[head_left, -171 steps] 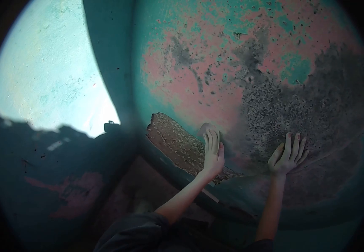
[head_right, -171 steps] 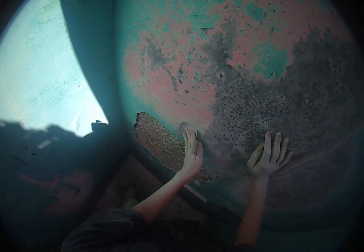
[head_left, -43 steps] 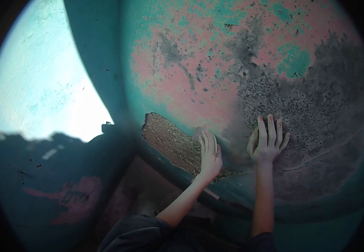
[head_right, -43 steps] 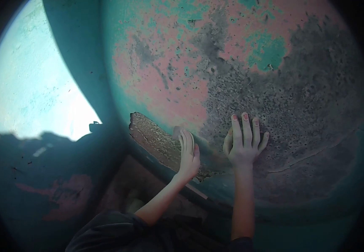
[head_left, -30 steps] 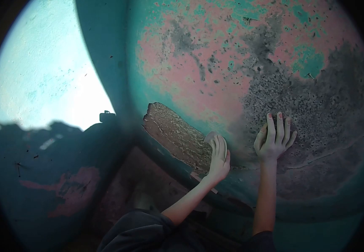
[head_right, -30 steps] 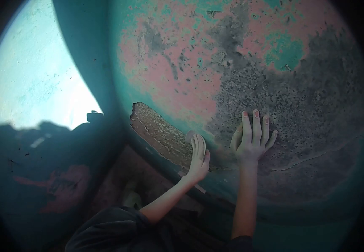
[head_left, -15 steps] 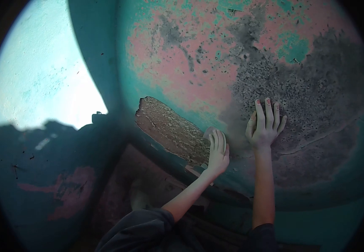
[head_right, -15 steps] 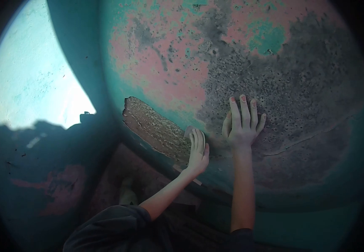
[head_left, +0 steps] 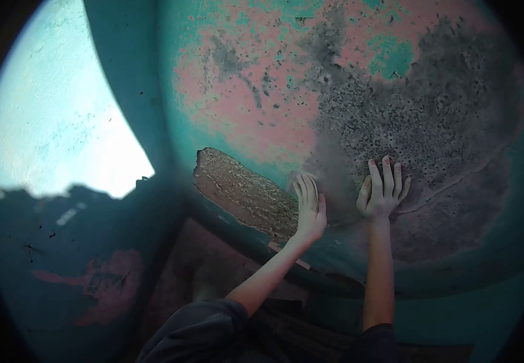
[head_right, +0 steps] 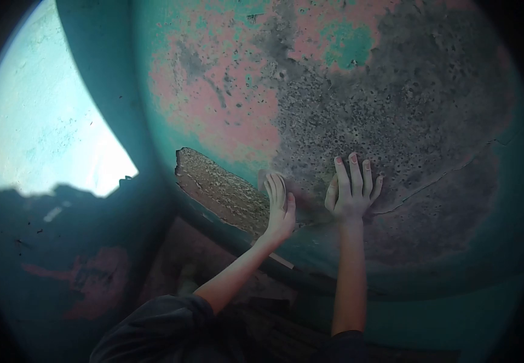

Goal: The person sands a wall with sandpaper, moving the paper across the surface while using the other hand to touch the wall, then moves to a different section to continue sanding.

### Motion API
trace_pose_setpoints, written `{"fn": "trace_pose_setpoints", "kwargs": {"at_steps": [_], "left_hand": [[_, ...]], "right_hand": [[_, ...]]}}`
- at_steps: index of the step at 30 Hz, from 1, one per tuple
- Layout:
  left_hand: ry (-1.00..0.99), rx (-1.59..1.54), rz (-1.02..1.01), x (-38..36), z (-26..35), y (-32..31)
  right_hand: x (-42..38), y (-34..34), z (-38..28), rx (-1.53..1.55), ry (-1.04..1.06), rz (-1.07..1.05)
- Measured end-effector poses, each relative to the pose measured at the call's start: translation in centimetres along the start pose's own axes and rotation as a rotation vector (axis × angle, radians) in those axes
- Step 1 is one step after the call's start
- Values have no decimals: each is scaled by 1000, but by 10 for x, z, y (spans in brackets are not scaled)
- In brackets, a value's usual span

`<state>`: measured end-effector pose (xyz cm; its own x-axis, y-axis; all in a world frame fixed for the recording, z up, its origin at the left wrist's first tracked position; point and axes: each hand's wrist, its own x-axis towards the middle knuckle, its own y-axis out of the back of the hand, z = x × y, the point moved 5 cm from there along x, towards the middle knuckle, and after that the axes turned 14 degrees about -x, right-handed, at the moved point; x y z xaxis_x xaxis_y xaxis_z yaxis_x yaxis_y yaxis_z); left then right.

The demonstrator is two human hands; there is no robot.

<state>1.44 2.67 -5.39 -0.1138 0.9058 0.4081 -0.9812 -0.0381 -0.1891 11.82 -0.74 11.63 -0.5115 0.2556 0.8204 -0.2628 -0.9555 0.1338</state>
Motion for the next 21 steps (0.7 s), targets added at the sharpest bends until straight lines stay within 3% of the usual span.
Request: {"fn": "trace_pose_setpoints", "kwargs": {"at_steps": [4, 6, 9, 12, 18, 21], "left_hand": [[52, -69, 210, 48, -8, 45], [65, -99, 125, 33, 1, 35], [-103, 6, -85, -25, -1, -20], [-30, 6, -125, -19, -3, -14], [-50, 39, 157, 50, 11, 48], [-143, 196, -115, 3, 12, -3]], "right_hand": [[-5, -5, 0, -26, -39, -2], [-4, -5, 0, -35, -26, 14], [-4, -3, -1, -32, -30, 26], [-5, 0, 3, 25, -28, 3], [-4, 1, 3, 41, -70, 5], [-5, 3, 3, 45, -85, 5]]}}
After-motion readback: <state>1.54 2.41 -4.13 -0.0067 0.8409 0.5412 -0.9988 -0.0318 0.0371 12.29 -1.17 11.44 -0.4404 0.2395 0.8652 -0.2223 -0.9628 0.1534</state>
